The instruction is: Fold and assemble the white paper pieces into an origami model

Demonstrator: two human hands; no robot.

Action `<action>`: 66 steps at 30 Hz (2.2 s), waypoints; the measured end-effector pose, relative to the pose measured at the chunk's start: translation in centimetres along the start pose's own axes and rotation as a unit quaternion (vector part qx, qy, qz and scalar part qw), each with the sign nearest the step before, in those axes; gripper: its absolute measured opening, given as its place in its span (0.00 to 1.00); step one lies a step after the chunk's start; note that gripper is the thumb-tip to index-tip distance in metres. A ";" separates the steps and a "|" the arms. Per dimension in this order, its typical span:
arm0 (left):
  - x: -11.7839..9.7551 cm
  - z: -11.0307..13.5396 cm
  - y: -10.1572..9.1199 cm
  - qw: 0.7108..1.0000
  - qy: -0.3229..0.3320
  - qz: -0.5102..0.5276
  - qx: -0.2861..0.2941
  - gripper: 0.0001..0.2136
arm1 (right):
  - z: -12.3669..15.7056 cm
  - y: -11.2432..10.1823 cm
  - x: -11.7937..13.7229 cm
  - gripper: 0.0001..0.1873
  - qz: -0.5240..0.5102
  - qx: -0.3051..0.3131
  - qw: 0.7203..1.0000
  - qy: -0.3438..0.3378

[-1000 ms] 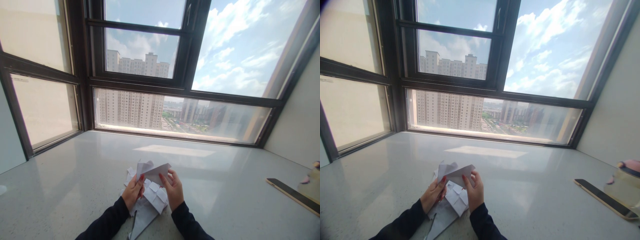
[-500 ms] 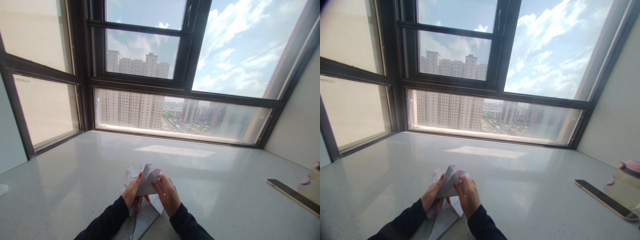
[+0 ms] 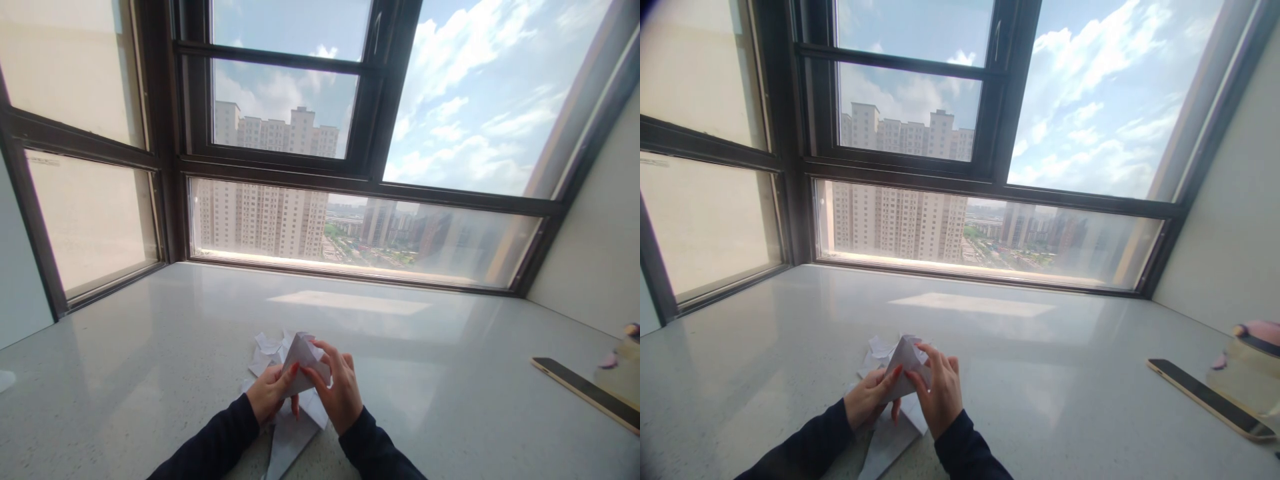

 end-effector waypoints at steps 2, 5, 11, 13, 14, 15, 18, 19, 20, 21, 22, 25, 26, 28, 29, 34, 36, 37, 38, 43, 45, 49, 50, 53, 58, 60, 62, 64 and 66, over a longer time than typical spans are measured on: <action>0.5 -0.3 -0.1 0.999 0.000 0.007 0.035 0.22 | 0.0 -0.1 0.0 0.17 -0.002 -0.005 1.000 0.002; 0.7 -0.3 -0.1 0.998 -0.018 -0.016 0.058 0.22 | 0.0 -0.2 0.0 0.17 -0.006 -0.013 1.000 0.008; 0.6 -0.2 -0.4 0.997 -0.032 -0.058 0.039 0.23 | 0.0 -0.4 -0.1 0.16 -0.010 -0.027 1.000 0.011; 0.7 -0.2 -0.5 0.996 -0.035 -0.063 0.042 0.23 | 0.0 -0.4 -0.1 0.15 -0.018 -0.026 0.999 0.006; 0.7 -0.2 -0.5 0.996 -0.037 -0.065 0.045 0.23 | 0.0 -0.4 -0.1 0.16 -0.023 -0.025 0.999 0.005; 0.6 -0.2 -0.4 0.996 -0.039 -0.067 0.047 0.23 | 0.0 -0.4 -0.1 0.16 -0.028 -0.024 0.999 0.006; 0.0 0.0 -0.2 0.995 -0.056 -0.068 0.041 0.24 | 0.0 -0.4 -0.2 0.21 -0.044 -0.039 0.998 0.025; -0.3 0.1 -0.1 0.995 -0.061 -0.064 0.037 0.25 | 0.0 -0.4 -0.2 0.22 -0.051 -0.046 0.997 0.035; -0.5 0.1 -0.1 0.996 -0.064 -0.060 0.033 0.26 | 0.1 -0.3 -0.3 0.24 -0.058 -0.051 0.996 0.044; -0.7 0.1 0.0 0.996 -0.064 -0.054 0.031 0.26 | 0.1 -0.3 -0.4 0.25 -0.066 -0.053 0.995 0.052; -0.8 0.1 0.0 0.996 -0.063 -0.049 0.031 0.26 | 0.1 -0.1 -0.4 0.25 -0.074 -0.050 0.994 0.060; -0.9 0.0 -0.1 0.996 -0.069 -0.045 0.046 0.27 | 0.2 0.5 -0.6 0.26 -0.099 -0.017 0.991 0.088; -0.8 0.0 -0.1 0.995 -0.073 -0.046 0.052 0.27 | 0.2 0.7 -0.7 0.26 -0.107 -0.004 0.989 0.097; -0.7 0.0 -0.1 0.994 -0.076 -0.044 0.058 0.27 | 0.3 0.9 -0.7 0.25 -0.125 0.020 0.986 0.109; -0.7 0.0 -0.2 0.994 -0.077 -0.043 0.059 0.26 | 0.3 0.9 -0.6 0.24 -0.134 0.027 0.985 0.110; -0.5 0.0 -0.3 0.993 -0.079 -0.044 0.074 0.26 | 0.3 0.9 -0.7 0.21 -0.170 0.032 0.979 0.108; -0.4 0.0 -0.3 0.993 -0.075 -0.045 0.074 0.26 | 0.4 1.0 -0.9 0.21 -0.182 0.030 0.976 0.113; -0.3 -0.1 -0.3 0.993 -0.075 -0.046 0.076 0.27 | 0.5 1.1 -1.0 0.21 -0.187 0.028 0.975 0.118; -0.3 -0.1 -0.3 0.993 -0.077 -0.047 0.079 0.27 | 0.5 1.2 -1.1 0.21 -0.192 0.026 0.973 0.124; 0.0 -0.1 -0.2 0.990 -0.084 -0.049 0.098 0.30 | 0.5 1.2 -1.3 0.22 -0.202 0.008 0.967 0.155; -0.1 0.0 -0.2 0.991 -0.084 -0.049 0.096 0.29 | 0.4 1.2 -1.2 0.22 -0.213 0.007 0.965 0.153; -0.2 0.1 0.0 0.989 -0.084 -0.064 0.099 0.29 | 0.1 1.0 -0.8 0.22 -0.258 0.021 0.955 0.142; -0.2 0.2 0.0 0.989 -0.087 -0.070 0.099 0.29 | 0.1 0.9 -0.7 0.22 -0.265 0.022 0.954 0.141; 0.2 0.4 -0.1 0.989 -0.086 -0.086 0.087 0.29 | 0.2 0.4 -0.5 0.21 -0.255 0.004 0.957 0.139; 0.6 0.4 0.2 0.989 -0.045 -0.127 0.064 0.27 | 0.3 -0.1 -0.5 0.18 -0.208 -0.032 0.969 0.131; 0.1 0.3 0.3 0.990 -0.004 -0.137 0.036 0.27 | 0.3 -0.1 -0.8 0.17 -0.179 -0.044 0.974 0.133; -1.1 0.3 0.2 0.990 0.045 -0.129 -0.020 0.26 | 0.2 -0.1 -1.2 0.16 -0.147 -0.054 0.978 0.141; -2.4 0.4 -0.3 0.985 0.095 -0.107 -0.095 0.26 | 0.1 0.1 -1.6 0.15 -0.121 -0.057 0.980 0.147; -3.6 0.5 -1.0 0.974 0.130 -0.087 -0.163 0.24 | 0.1 0.4 -1.9 0.13 -0.101 -0.046 0.983 0.147</action>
Point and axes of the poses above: each hand's wrist, its own z-axis away from the middle knuckle, its own y-axis out of the palm, x = y × z, the point moved 3 cm from there along -z, towards the middle knuckle, and after that the axes turned 15 degrees about z, right-handed, at the moved point
